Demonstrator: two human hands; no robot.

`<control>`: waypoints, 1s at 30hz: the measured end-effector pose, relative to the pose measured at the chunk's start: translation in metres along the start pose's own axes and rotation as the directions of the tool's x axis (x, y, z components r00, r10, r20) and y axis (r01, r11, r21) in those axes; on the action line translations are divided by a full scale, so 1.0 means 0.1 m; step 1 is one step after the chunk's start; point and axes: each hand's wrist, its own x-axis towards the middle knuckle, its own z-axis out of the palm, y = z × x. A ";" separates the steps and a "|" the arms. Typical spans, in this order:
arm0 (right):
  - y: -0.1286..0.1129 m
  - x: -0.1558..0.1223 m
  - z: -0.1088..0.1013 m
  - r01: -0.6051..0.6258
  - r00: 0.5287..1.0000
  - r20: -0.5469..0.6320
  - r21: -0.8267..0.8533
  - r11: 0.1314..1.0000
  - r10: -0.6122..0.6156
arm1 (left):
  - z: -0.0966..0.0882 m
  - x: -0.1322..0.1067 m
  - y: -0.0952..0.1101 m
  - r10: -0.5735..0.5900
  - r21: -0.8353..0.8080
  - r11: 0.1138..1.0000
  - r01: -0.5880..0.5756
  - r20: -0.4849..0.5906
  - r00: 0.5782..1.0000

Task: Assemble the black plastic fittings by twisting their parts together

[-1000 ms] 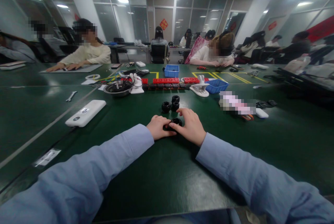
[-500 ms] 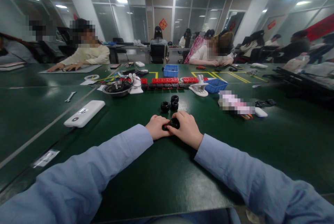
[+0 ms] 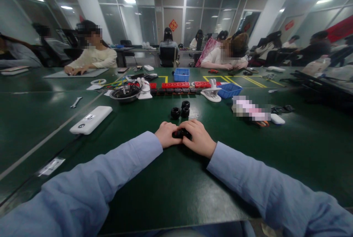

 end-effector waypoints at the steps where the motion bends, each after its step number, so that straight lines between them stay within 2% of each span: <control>1: 0.01 0.00 0.00 0.012 1.000 0.001 0.009 1.000 -0.012 | 0.00 0.00 0.00 -0.001 0.002 1.000 0.001 0.003 1.000; 8: 0.04 0.00 0.00 0.075 0.997 0.002 0.095 0.993 -0.075 | 0.00 0.00 0.00 0.021 -0.001 1.000 -0.021 0.011 1.000; 13: 0.07 -0.01 -0.02 0.058 0.997 0.046 0.115 0.992 -0.063 | 0.02 0.01 -0.03 0.011 0.000 1.000 -0.011 0.005 1.000; 17: 0.11 0.01 -0.02 0.111 0.990 0.064 0.148 0.983 -0.122 | 0.01 0.01 -0.01 0.005 0.003 1.000 -0.005 0.014 1.000; 23: 0.16 0.02 0.02 0.161 0.986 0.003 0.187 0.969 -0.165 | -0.02 0.00 0.02 0.010 0.013 1.000 -0.010 0.024 1.000; 30: 0.14 0.00 0.09 0.176 0.984 -0.061 0.146 0.974 -0.168 | 0.01 0.02 -0.02 0.007 -0.025 1.000 -0.007 0.026 1.000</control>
